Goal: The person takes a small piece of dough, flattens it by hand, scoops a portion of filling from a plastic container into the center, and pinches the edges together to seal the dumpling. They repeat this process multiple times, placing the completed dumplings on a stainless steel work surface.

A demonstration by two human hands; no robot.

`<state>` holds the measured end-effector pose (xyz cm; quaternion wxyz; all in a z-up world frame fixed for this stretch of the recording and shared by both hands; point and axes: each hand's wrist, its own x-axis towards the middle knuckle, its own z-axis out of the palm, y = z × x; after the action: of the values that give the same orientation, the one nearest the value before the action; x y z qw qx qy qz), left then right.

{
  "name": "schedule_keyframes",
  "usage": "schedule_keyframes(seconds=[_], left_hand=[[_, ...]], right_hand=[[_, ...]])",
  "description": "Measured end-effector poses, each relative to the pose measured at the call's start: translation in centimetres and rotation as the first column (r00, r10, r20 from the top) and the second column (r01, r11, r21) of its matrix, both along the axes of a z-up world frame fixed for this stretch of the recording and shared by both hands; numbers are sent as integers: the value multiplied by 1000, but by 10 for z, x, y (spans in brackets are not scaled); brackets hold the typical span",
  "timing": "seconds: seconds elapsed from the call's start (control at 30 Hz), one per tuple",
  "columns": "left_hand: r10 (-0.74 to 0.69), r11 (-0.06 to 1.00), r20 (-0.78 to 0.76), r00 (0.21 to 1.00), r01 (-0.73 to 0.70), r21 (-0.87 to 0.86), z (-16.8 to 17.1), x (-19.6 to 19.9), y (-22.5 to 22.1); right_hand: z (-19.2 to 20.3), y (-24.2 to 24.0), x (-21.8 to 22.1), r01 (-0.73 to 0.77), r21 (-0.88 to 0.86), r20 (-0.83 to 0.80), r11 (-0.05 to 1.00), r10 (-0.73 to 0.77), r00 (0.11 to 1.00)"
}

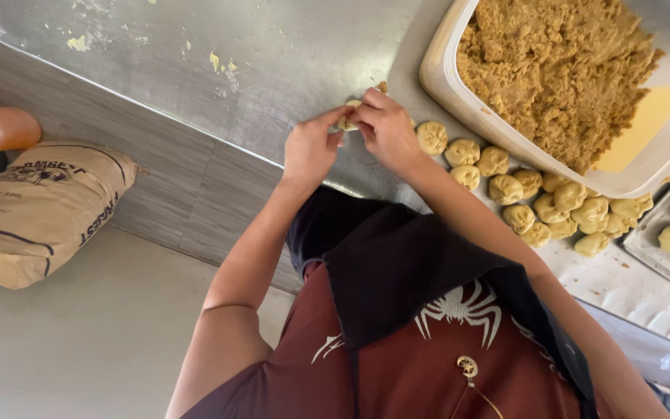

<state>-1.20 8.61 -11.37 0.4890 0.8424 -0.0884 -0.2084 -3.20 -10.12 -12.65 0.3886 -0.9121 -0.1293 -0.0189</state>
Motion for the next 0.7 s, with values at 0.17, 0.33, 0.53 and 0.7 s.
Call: schedule_keyframes(seconds=[0.17,0.33,0.53,0.7], left_hand=[[96,990,239,966,-116,74,1,-1,1],[193,977,146,970,-176,-121,-22,1,0],[156,987,229,961,-142,-77,-31,2,-3],[-121,992,163,979,114,53,-12,15,8]], right_hand=[[-4,7,-1,37,51,-21,998,-36,999],[36,1,-7,144,354,-181,924,-84,980],[25,20,-12,156,80,-3,985,-156,988],[8,13,-8,1,-95,222,995,20,975]])
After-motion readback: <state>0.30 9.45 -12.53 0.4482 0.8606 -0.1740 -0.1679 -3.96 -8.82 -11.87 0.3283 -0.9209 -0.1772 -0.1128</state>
